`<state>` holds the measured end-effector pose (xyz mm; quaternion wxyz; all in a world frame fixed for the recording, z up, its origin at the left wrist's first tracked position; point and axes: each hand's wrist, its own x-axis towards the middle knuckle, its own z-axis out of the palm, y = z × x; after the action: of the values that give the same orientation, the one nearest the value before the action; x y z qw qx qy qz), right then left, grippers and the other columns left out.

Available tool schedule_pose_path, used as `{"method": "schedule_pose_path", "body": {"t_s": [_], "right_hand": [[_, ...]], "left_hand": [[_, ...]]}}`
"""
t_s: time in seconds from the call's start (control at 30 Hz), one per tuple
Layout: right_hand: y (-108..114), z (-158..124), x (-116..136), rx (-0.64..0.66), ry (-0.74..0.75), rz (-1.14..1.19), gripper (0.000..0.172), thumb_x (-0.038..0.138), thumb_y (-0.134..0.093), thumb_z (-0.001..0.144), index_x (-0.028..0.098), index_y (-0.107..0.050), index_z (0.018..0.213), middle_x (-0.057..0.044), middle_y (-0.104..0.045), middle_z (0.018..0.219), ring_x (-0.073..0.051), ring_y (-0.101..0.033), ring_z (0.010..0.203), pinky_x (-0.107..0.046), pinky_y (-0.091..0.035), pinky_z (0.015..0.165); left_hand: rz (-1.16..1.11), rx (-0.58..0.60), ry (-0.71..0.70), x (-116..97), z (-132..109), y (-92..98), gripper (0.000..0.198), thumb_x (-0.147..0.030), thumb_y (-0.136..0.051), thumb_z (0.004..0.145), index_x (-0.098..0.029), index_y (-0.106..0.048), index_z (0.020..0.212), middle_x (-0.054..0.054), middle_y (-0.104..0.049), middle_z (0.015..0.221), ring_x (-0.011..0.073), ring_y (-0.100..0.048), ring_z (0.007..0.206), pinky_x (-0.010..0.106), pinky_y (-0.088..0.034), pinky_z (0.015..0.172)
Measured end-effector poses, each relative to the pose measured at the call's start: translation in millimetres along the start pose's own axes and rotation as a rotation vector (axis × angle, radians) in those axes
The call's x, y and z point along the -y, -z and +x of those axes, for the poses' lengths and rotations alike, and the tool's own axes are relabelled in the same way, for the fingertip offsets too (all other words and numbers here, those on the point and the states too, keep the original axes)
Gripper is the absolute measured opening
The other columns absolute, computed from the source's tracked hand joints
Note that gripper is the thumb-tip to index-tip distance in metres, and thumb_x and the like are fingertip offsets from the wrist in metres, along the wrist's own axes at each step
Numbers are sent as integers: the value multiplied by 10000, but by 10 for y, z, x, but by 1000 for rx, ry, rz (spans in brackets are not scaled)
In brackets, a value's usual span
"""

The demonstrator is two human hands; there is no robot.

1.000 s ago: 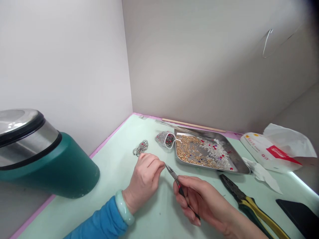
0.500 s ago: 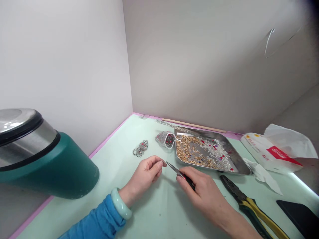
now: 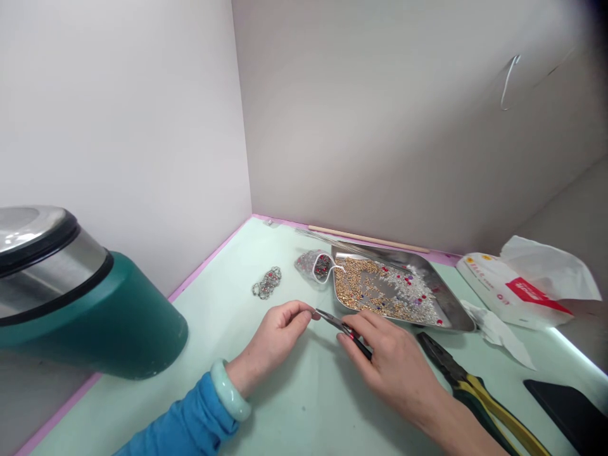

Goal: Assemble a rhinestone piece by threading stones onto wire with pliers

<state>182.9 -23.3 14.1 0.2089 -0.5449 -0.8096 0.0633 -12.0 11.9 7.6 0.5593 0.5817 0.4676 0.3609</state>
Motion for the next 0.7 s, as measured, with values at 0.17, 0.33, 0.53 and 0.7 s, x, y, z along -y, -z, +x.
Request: {"method": "schedule_pose_path", "body": {"t_s": [0.17, 0.33, 0.53, 0.7], "right_hand": [[-4, -8, -27, -5, 24, -45, 177, 302, -436, 901, 213, -582, 949, -37, -565, 822, -182, -542, 744, -294, -375, 641], [-20, 3, -33, -61, 93, -131, 183, 302, -450, 893, 204, -591, 957, -42, -556, 805, -187, -524, 748, -304, -364, 660], [-25, 8, -31, -130, 178, -241, 167, 268, -459, 887, 195, -609, 895, -32, -538, 746, -169, -490, 700, -289, -323, 630], [-52, 16, -47, -171, 224, -301, 171, 244, -454, 889, 193, -608, 834, -22, -524, 703, -154, -464, 656, -279, -291, 599]], "left_hand": [[45, 11, -25, 0, 0, -1, 261, -320, -486, 816, -134, -655, 888, -44, -443, 534, 109, -381, 521, 219, -306, 520], [170, 31, -102, 47, 14, -7, 239, -292, -456, 829, -140, -640, 831, -19, -509, 637, 117, -418, 606, 218, -329, 569], [336, 16, -130, 106, 11, -23, 248, -280, -422, 838, -148, -624, 780, -33, -447, 601, 110, -375, 586, 222, -292, 542], [313, 24, -108, 110, 4, -24, 236, -286, -430, 835, -149, -617, 792, -35, -442, 612, 110, -375, 592, 226, -293, 547]]}}
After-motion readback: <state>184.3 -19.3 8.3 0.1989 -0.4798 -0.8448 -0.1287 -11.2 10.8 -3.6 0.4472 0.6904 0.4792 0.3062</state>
